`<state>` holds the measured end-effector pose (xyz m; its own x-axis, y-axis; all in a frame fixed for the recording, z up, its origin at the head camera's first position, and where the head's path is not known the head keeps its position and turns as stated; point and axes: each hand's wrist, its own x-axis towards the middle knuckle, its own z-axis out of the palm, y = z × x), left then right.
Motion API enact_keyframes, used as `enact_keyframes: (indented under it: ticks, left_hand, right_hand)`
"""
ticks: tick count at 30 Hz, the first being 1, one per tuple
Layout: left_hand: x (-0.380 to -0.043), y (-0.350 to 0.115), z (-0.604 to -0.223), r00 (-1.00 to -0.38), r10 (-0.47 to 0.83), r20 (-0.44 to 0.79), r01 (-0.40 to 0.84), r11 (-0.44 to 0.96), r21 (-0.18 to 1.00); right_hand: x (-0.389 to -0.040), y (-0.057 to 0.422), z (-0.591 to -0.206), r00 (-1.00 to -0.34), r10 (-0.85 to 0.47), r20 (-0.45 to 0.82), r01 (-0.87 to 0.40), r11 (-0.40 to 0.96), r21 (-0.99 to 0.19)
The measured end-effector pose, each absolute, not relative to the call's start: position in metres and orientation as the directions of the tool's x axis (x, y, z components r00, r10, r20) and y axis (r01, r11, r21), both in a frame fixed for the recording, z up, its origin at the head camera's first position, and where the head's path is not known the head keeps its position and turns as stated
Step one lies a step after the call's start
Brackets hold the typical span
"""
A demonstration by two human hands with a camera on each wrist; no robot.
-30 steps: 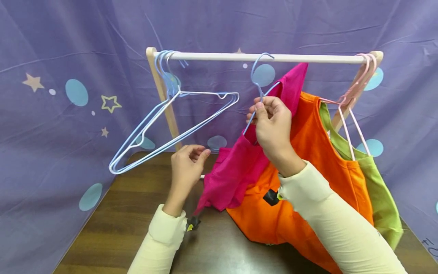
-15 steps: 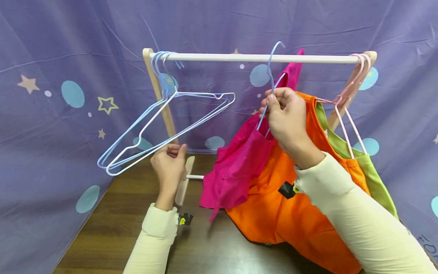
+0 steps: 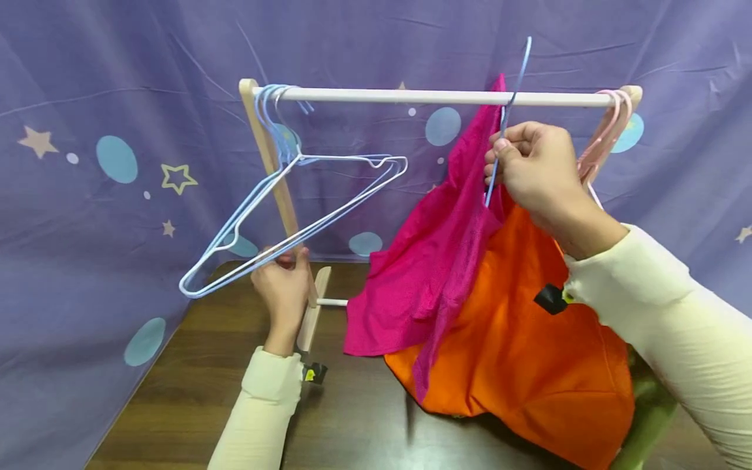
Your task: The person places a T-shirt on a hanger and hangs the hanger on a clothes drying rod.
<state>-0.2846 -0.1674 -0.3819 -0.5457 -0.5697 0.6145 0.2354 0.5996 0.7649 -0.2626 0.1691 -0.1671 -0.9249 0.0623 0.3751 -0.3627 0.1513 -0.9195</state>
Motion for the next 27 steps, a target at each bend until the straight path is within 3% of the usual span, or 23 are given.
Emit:
enact_keyframes:
  ticks: [13,17,21,27]
  left_hand:
    - [-0.282,-0.166,-0.38,-0.596,-0.601,0.533,0.21,0.523,0.826]
    - [-0.284,-0.166,-0.381,-0.591,-0.586,0.554,0.249,0.521,0.817]
    - [-0.286,-0.165,-0.382,-0.593,-0.553,0.585,0.28,0.54,0.794]
    - [-0.285,-0.163,-0.381,-0.596,-0.555,0.581,0.263,0.548,0.794]
  right_hand:
    - [-0.268,0.218,-0.146,-0.953,0.016,0.304,-0.254,0.506,-0.824]
    - [-0.267,0.229,-0.144,-0.943,-0.017,0.332,-0.263,0.645,-0.717]
    - [-0.264,0.238,-0.141,-0.917,-0.055,0.394,-0.274,0.805,-0.526]
    - [-0.262,0.244,-0.138,-0.896,-0.133,0.424,-0.306,0.877,-0.372]
